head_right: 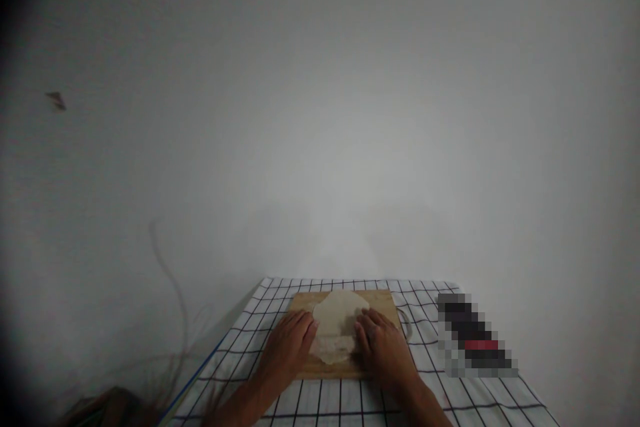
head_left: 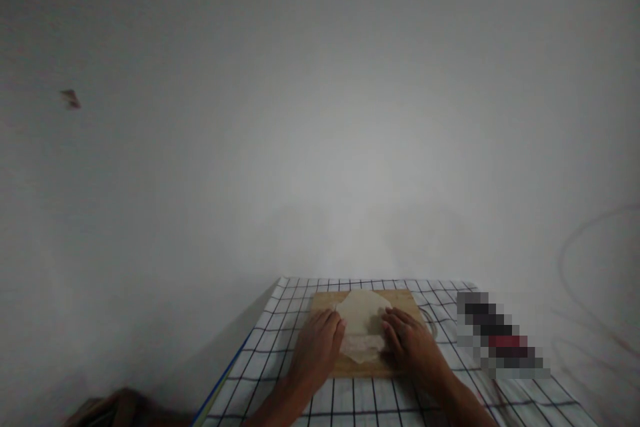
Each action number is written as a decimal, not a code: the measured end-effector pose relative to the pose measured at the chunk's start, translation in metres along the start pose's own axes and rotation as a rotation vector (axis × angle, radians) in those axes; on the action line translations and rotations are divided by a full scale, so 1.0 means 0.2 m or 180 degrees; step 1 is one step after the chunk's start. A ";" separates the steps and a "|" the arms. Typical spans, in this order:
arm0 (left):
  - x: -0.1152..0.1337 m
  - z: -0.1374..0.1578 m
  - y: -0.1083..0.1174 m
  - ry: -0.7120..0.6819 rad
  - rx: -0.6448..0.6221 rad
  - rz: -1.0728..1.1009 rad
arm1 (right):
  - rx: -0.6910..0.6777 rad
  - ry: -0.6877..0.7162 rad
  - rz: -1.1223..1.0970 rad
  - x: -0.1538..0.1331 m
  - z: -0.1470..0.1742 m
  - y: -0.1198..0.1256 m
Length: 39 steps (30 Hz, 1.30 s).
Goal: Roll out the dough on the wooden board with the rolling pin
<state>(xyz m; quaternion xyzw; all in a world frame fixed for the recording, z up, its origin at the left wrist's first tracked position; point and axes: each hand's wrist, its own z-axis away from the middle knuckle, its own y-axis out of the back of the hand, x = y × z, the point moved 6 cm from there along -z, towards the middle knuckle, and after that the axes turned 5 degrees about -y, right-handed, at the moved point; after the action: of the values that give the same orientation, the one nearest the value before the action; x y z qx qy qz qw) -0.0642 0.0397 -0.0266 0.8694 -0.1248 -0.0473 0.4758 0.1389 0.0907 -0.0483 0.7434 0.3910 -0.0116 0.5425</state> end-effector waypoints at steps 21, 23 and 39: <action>-0.16 -0.32 -0.12 -0.0074 -0.0097 -0.0493 | -0.0197 -0.0150 0.0870 0.00 -0.37 -0.10; -0.18 -0.36 -0.14 -0.0055 -0.0146 -0.0516 | -0.0088 -0.0118 0.0998 0.00 -0.40 -0.09; -0.29 -0.59 -0.33 -0.0454 -0.0673 -0.0812 | -0.0387 -0.0434 0.1158 0.10 -0.58 -0.12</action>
<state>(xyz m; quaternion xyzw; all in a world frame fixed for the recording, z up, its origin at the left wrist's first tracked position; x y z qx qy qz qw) -0.0854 0.1855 -0.0208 0.8177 -0.0413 -0.1816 0.5447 0.0916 0.1991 -0.0291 0.7651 0.2127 0.0599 0.6048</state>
